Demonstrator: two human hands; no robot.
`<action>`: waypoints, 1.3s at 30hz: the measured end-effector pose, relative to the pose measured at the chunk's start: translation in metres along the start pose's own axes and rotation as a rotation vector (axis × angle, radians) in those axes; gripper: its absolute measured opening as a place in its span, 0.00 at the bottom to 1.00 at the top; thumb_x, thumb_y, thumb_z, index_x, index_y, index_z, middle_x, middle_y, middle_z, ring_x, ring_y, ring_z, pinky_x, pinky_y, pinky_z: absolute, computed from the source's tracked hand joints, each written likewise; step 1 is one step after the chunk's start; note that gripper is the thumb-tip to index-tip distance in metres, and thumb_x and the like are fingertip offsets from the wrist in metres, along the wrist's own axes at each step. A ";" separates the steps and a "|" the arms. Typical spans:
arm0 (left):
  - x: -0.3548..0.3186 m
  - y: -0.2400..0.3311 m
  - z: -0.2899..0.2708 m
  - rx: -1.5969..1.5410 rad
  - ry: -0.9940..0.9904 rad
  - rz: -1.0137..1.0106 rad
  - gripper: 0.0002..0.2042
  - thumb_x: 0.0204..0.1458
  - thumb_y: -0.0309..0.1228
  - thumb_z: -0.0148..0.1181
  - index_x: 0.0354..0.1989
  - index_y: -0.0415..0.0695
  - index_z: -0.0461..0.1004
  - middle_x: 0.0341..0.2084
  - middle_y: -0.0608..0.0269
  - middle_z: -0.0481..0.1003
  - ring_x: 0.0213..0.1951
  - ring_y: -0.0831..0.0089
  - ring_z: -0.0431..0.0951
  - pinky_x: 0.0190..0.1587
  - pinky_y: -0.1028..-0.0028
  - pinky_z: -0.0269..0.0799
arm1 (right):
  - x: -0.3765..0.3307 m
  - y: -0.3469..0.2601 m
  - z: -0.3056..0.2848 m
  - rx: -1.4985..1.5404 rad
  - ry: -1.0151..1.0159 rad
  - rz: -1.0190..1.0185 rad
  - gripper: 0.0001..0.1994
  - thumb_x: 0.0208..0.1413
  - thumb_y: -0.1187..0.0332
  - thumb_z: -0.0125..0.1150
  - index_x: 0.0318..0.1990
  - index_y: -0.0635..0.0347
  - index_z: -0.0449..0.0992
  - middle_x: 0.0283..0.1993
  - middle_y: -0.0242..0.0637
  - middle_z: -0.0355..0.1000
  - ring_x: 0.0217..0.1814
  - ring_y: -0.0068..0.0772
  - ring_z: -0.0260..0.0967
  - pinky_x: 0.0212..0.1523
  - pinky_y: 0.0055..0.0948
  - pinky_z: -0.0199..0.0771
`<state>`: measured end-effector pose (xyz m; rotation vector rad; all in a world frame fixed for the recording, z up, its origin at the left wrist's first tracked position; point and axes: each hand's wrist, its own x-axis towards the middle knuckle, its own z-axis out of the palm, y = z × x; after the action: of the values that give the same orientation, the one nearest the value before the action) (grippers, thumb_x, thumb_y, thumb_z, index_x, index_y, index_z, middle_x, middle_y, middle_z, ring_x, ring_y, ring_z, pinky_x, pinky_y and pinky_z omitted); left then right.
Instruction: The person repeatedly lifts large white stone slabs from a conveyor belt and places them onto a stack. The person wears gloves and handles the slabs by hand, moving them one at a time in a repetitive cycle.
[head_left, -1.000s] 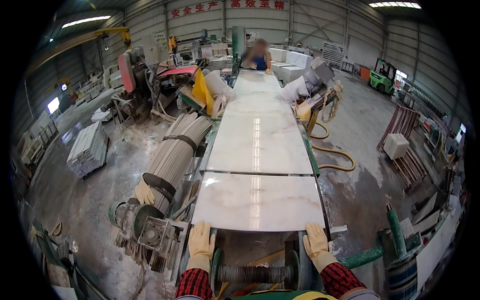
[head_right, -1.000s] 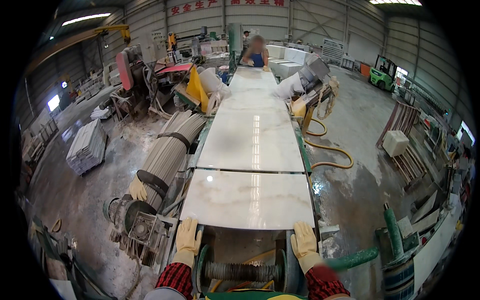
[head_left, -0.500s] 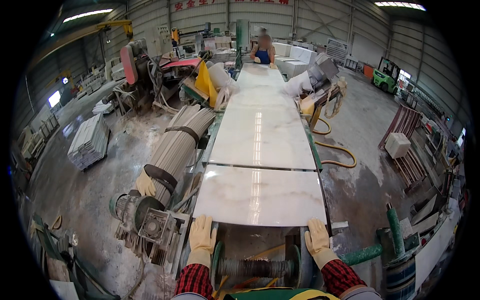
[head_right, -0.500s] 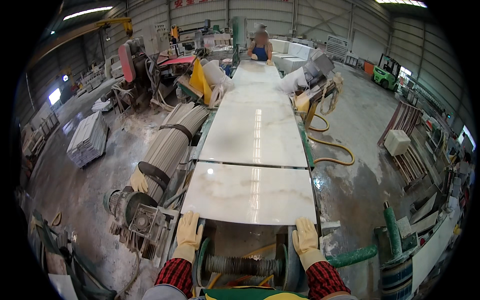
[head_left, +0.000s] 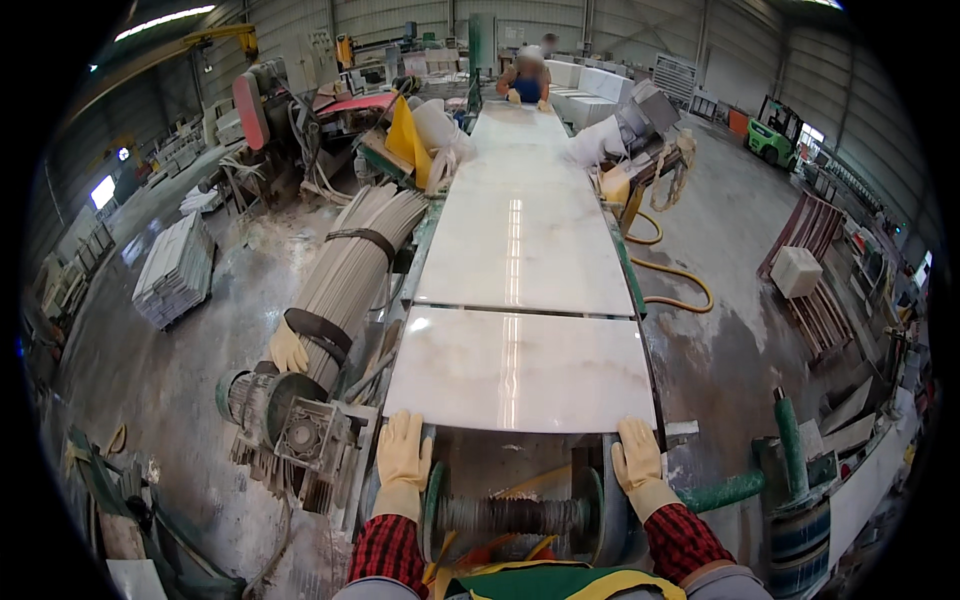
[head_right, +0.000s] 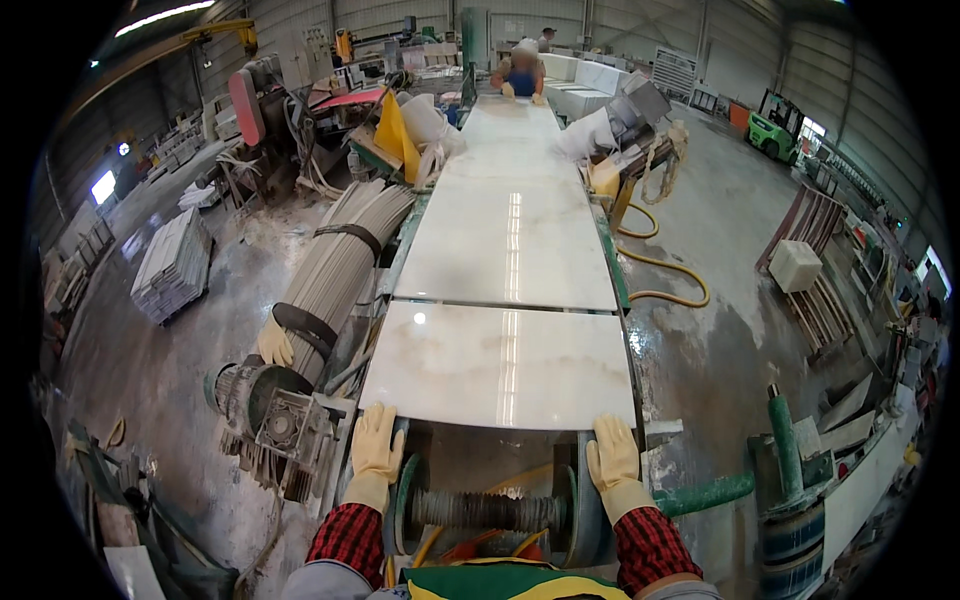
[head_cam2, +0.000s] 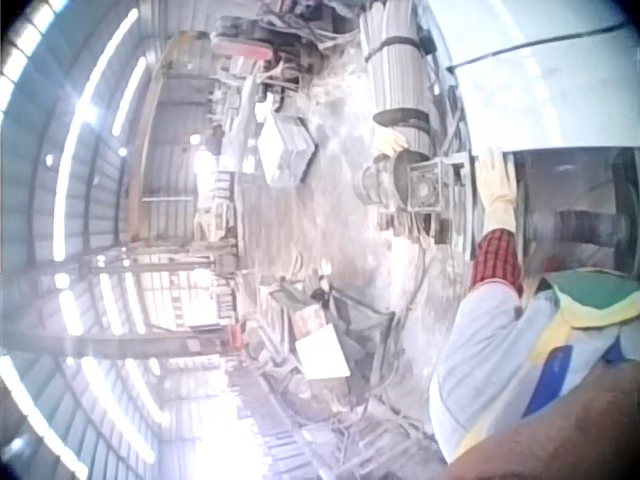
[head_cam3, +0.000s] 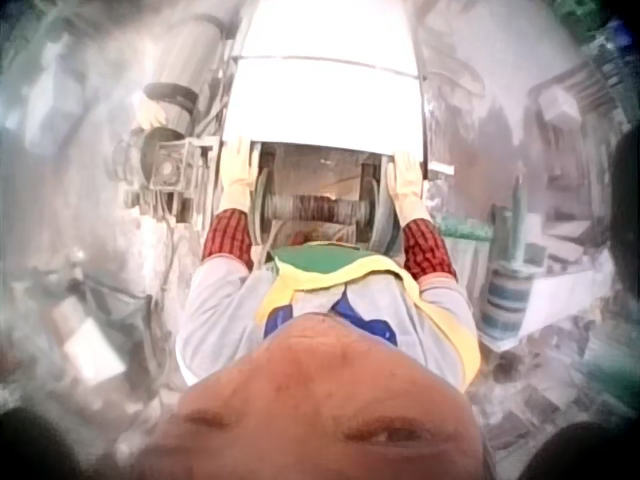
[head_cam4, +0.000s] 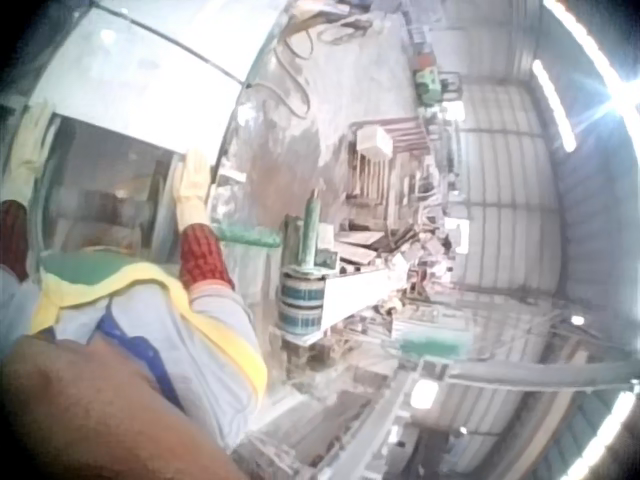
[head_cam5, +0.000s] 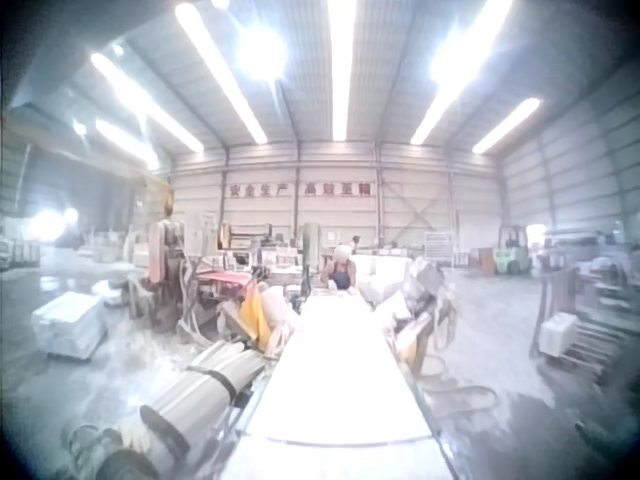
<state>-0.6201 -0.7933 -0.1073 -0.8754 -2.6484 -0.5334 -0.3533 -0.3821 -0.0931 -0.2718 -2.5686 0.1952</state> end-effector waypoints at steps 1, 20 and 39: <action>0.001 -0.001 -0.001 0.002 0.005 0.001 0.28 0.62 0.38 0.64 0.70 0.44 0.70 0.70 0.40 0.70 0.71 0.40 0.68 0.75 0.48 0.61 | 0.002 0.000 0.000 0.006 -0.002 0.000 0.24 0.59 0.68 0.63 0.62 0.69 0.74 0.64 0.60 0.73 0.68 0.68 0.68 0.74 0.58 0.66; -0.004 0.001 -0.009 -0.001 0.016 0.013 0.28 0.60 0.36 0.65 0.69 0.43 0.71 0.69 0.40 0.70 0.69 0.39 0.69 0.74 0.48 0.62 | 0.000 -0.009 -0.010 -0.007 -0.036 0.022 0.24 0.60 0.69 0.64 0.63 0.69 0.74 0.65 0.59 0.73 0.69 0.67 0.68 0.74 0.58 0.65; -0.013 0.001 -0.007 -0.011 -0.034 -0.015 0.26 0.65 0.37 0.61 0.71 0.43 0.71 0.72 0.41 0.70 0.73 0.40 0.66 0.77 0.46 0.58 | -0.004 -0.013 -0.016 0.014 0.032 -0.003 0.24 0.58 0.70 0.65 0.62 0.68 0.74 0.64 0.57 0.73 0.68 0.64 0.69 0.72 0.55 0.68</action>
<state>-0.6083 -0.8018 -0.1056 -0.8760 -2.6870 -0.5421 -0.3435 -0.3944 -0.0790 -0.2637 -2.5350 0.2068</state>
